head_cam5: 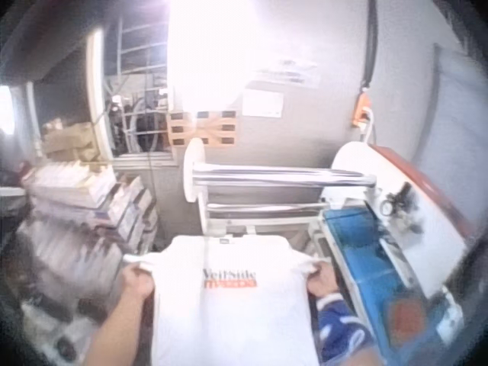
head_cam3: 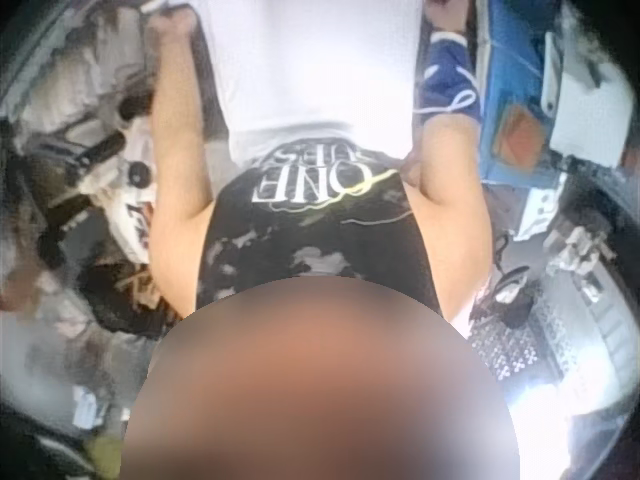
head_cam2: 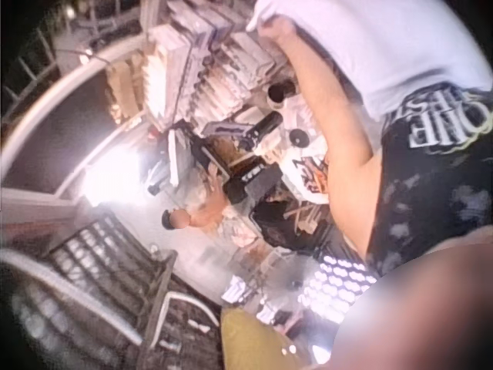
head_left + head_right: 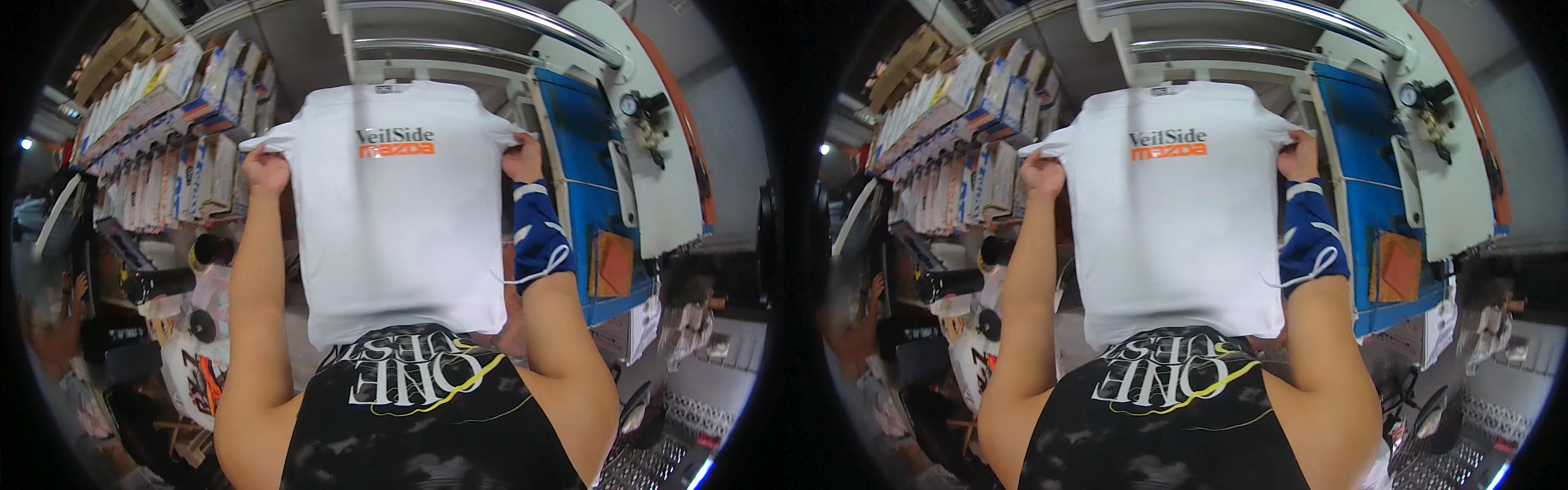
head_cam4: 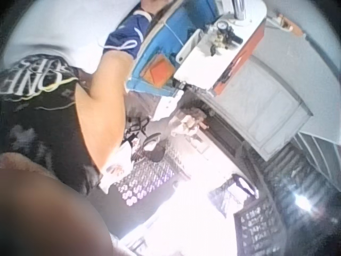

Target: The person aligns a white t-shirt on a heat press, applies a small logo, and presses it. They then place a larger car graphic on another t-shirt, align it, and press it. The finished shirts are placed into plastic bags.

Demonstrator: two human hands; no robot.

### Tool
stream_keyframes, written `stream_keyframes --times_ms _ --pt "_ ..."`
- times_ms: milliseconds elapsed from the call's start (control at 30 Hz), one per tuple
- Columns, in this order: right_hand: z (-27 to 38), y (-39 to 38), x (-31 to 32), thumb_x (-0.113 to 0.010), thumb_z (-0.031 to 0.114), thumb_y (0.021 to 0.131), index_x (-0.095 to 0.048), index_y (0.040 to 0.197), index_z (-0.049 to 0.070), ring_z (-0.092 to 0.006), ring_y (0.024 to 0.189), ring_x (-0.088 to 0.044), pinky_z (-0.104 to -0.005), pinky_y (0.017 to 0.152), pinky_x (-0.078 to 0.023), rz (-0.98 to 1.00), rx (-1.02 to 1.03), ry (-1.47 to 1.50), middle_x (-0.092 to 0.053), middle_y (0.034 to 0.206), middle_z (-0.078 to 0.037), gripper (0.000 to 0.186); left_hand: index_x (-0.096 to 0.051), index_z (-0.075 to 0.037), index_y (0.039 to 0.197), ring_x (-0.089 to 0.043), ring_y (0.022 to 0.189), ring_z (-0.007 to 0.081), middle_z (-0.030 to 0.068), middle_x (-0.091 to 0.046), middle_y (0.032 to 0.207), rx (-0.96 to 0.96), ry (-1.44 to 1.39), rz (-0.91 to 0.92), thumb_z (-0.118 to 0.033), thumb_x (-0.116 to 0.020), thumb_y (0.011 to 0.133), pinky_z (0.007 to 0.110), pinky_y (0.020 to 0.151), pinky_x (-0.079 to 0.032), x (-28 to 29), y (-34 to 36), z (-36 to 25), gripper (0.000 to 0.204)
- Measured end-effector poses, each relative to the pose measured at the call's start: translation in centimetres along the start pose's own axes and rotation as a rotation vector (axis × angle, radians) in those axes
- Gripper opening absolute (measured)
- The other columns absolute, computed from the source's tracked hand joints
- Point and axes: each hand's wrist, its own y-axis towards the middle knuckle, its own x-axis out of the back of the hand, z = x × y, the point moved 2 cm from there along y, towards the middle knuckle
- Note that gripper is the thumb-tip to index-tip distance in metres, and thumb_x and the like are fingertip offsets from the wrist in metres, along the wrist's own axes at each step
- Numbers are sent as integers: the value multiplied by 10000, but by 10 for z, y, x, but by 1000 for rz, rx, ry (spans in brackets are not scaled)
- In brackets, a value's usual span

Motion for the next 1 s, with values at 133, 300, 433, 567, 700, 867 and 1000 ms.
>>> stream_keyframes --times_ms 133,300,433,567,700,867,1000 --pt "-1 -3 1 -565 44 833 -593 1075 -30 -345 1135 -627 -470 1116 -440 -25 -30 14 -668 1139 -172 254 -601 24 1164 -609 1173 331 168 -661 1214 3 -26 21 -110 -586 872 479 1110 -437 0 -1 0 322" --pt "0 0 10 -629 134 863 -601 1149 27 -300 1101 -595 -493 1042 -450 -153 -53 -67 -648 1155 -118 307 -586 9 1222 -599 1180 344 165 -644 1245 42 50 -29 -156 -622 871 497 1079 -451 -8 -10 2 390" --pt "-12 -26 18 -757 241 834 -618 1258 -15 -323 1173 -587 -423 1017 -461 -238 189 -964 -656 1192 -146 514 -620 -7 1211 -603 1162 357 177 -646 1228 12 1253 -367 -186 -662 874 474 1041 -469 -5 -36 11 384" --pt "-40 -113 14 -752 201 831 -664 1170 -9 -391 1124 -644 -448 990 -504 -117 875 -1625 -681 1184 -225 408 -667 11 1084 -594 1168 391 222 -628 1222 -799 1785 84 -57 -662 824 447 1032 -469 -15 -94 40 269" --pt "-29 -213 4 -720 94 849 -709 1063 42 -340 1065 -678 -433 943 -532 -9 1140 -1558 -712 1134 -169 221 -673 -1 1058 -571 1197 411 206 -621 1249 -946 1832 350 -45 -667 805 514 1073 -428 -21 -166 72 257" --pt "101 -297 4 -715 93 897 -747 1023 49 -303 975 -709 -393 870 -555 -416 1431 -1546 -744 1038 -124 138 -676 -7 1060 -549 1243 410 196 -607 1277 -878 1878 443 -40 -674 809 544 1114 -387 -34 -234 72 253" --pt "206 -342 44 -713 280 935 -758 1050 48 -324 960 -710 -403 870 -551 -972 1484 -1538 -754 1009 -131 263 -674 -10 1080 -547 1248 417 199 -604 1282 -901 1921 502 -32 -684 817 524 1127 -389 -31 -282 74 264"
